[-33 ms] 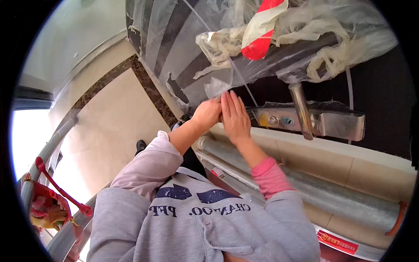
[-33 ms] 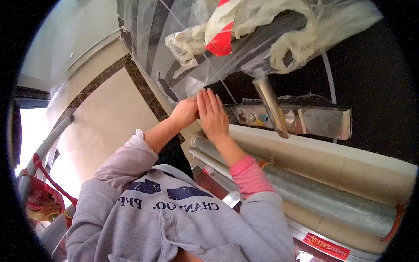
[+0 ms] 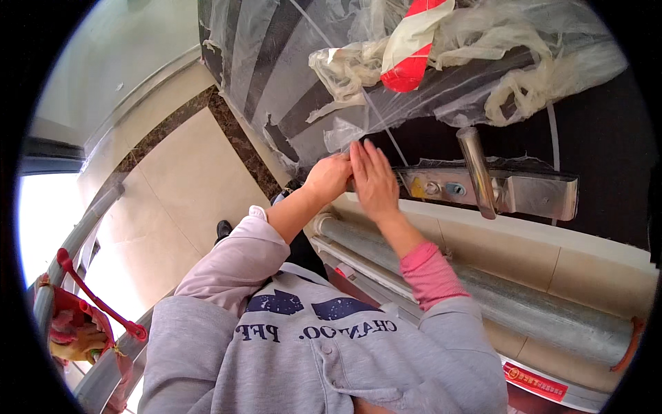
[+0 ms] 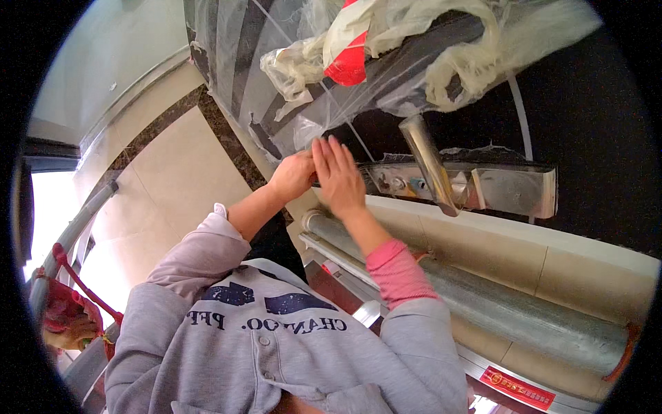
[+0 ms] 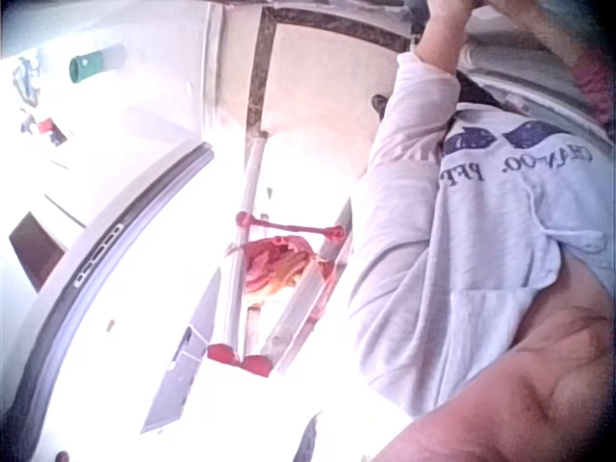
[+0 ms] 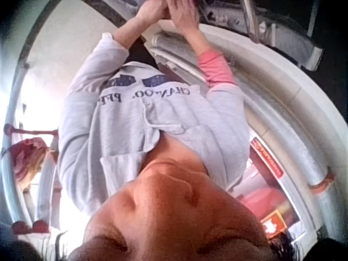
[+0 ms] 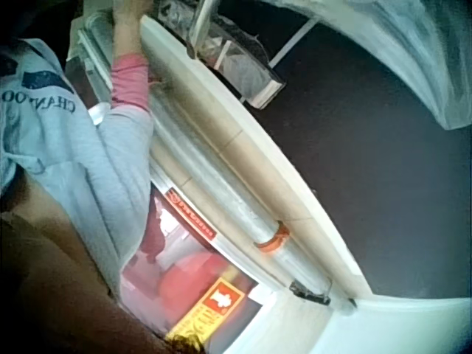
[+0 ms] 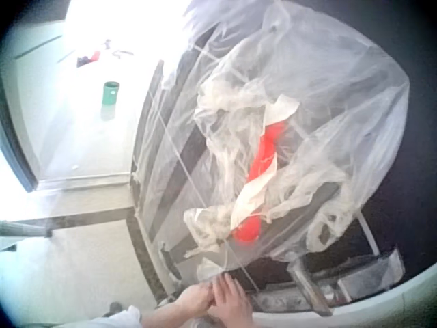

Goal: The person removes plastic film and tape from a stainless steel door handle and then uses a hex key to tighten or adjust the lock mechanism.

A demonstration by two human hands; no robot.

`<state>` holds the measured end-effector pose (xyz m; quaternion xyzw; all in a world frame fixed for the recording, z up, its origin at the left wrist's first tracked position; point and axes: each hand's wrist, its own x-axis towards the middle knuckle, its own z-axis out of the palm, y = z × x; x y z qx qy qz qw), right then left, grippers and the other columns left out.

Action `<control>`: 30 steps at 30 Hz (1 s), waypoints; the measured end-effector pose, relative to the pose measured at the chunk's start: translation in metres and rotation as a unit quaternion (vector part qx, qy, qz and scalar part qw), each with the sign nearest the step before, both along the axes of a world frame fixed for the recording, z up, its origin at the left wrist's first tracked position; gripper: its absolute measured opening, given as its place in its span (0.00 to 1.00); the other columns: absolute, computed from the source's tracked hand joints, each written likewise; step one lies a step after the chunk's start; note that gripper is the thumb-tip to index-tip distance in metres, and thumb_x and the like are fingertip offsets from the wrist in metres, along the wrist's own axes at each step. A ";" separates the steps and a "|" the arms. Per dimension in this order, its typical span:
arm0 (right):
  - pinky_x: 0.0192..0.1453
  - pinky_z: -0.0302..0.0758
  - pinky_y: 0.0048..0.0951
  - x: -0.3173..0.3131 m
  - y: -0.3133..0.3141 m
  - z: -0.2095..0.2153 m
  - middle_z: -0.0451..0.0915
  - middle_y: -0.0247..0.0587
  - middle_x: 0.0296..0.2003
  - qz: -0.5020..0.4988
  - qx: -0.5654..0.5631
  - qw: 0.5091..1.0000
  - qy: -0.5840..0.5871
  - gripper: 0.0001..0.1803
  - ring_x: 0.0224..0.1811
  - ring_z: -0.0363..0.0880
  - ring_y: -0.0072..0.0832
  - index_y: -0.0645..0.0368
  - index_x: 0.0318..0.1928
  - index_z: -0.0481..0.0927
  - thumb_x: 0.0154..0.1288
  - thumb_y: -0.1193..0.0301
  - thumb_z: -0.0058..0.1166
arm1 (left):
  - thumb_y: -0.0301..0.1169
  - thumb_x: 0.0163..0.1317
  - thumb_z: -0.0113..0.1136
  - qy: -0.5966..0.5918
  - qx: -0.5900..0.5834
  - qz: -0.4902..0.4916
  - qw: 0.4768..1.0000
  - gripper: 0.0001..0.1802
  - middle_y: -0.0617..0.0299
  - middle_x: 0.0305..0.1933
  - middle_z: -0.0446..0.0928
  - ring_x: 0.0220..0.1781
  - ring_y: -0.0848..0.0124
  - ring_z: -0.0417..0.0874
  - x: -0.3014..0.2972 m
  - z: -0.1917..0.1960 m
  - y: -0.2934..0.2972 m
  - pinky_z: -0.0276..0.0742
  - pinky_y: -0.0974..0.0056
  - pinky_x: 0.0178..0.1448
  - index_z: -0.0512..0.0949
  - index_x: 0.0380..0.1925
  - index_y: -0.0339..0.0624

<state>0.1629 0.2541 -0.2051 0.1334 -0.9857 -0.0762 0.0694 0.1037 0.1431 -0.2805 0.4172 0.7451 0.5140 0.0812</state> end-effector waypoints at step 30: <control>0.51 0.68 0.33 0.030 -0.017 -0.052 0.76 0.44 0.38 -0.262 0.014 0.965 -0.022 0.18 0.43 0.74 0.33 0.62 0.48 0.70 0.57 0.69 0.45 | 0.34 0.50 0.53 -0.040 -0.107 0.050 0.992 0.17 0.49 0.40 0.78 0.40 0.53 0.78 -0.019 0.076 -0.004 0.74 0.55 0.44 0.77 0.41 0.43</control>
